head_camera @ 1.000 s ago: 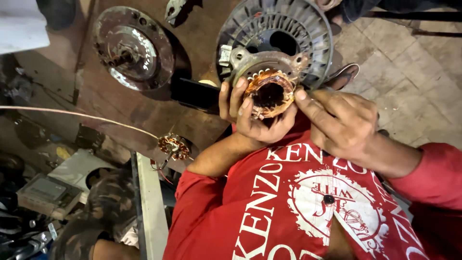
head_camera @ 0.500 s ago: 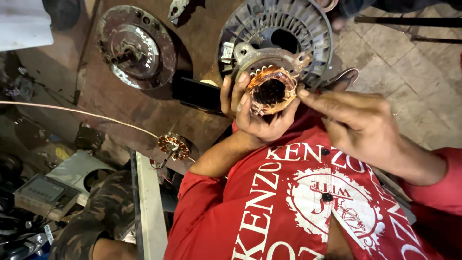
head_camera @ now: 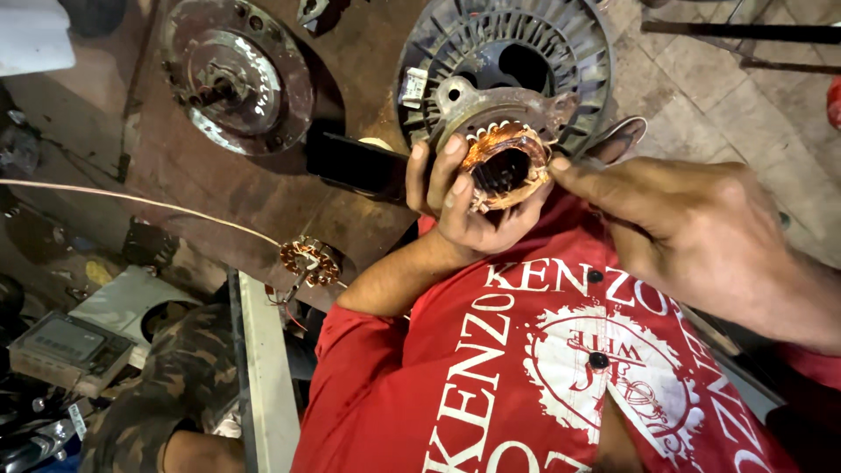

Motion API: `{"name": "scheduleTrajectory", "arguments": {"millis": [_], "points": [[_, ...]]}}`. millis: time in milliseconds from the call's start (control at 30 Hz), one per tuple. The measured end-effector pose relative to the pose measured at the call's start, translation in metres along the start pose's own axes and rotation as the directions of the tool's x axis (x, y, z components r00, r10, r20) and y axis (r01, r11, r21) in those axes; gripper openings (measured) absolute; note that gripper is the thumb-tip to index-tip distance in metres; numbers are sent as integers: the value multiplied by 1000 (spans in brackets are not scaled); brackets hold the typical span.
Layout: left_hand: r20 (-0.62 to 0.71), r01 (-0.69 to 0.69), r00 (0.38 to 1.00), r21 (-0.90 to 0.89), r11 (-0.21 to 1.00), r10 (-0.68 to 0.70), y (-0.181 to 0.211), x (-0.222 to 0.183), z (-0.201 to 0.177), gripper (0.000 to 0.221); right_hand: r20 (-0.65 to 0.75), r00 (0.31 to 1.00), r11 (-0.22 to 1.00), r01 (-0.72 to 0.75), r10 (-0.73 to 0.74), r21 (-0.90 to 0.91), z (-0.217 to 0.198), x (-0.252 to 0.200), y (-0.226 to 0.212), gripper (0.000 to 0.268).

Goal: The person works on a disassembled motor stator, using a screwdriver and scissors to adjust and trim copper windings. They rotate the stator, probe the coil slots, and cut excess wire while another person sits nearby.

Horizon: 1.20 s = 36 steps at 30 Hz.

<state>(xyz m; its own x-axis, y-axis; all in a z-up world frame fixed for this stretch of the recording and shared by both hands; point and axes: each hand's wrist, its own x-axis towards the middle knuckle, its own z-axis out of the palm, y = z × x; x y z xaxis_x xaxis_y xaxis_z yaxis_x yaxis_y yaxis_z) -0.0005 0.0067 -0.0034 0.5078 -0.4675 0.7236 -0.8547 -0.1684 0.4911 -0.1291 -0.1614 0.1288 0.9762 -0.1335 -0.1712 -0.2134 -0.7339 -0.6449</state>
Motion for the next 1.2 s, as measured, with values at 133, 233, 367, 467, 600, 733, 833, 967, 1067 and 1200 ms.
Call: {"name": "scheduleTrajectory", "arguments": {"millis": [133, 233, 367, 467, 600, 733, 833, 967, 1067, 1200], "points": [[31, -16, 999, 29, 999, 15, 4, 5, -3, 84, -74, 996, 986, 46, -58, -161, 17, 3, -1, 48], [18, 36, 999, 26, 999, -37, 6, 13, -2, 81, -232, 960, 974, 111, -156, -197, 31, 9, -1, 50], [52, 75, 996, 8, 997, -75, 11, 13, -8, 82, -292, 933, 970, 160, -210, -184, 41, 4, 3, 57], [57, 84, 995, 0, 997, -83, 10, 14, -7, 82, -325, 913, 961, 187, -247, -204, 50, 5, 9, 57], [31, 87, 996, 6, 996, -87, 11, 14, -4, 80, -342, 893, 931, 182, -291, -318, 60, 4, 14, 55], [20, 142, 990, -22, 990, -142, 12, 14, -2, 79, -361, 880, 906, 159, -310, -391, 63, 7, 12, 53], [3, 162, 987, -54, 985, -162, 12, 13, 1, 79, -351, 896, 928, 145, -270, -344, 56, 10, 8, 55], [0, 131, 991, -75, 989, -132, 8, 11, 4, 83, -197, 979, 999, 40, -44, -21, 25, 8, 6, 52], [-20, 118, 993, -62, 991, -120, 8, 10, 6, 83, -49, 995, 996, -86, 87, 23, 9, 5, 5, 50], [-14, 162, 986, -90, 983, -164, 10, 10, 6, 81, -94, 996, 989, -8, -6, -147, 14, 5, -2, 53]]}}
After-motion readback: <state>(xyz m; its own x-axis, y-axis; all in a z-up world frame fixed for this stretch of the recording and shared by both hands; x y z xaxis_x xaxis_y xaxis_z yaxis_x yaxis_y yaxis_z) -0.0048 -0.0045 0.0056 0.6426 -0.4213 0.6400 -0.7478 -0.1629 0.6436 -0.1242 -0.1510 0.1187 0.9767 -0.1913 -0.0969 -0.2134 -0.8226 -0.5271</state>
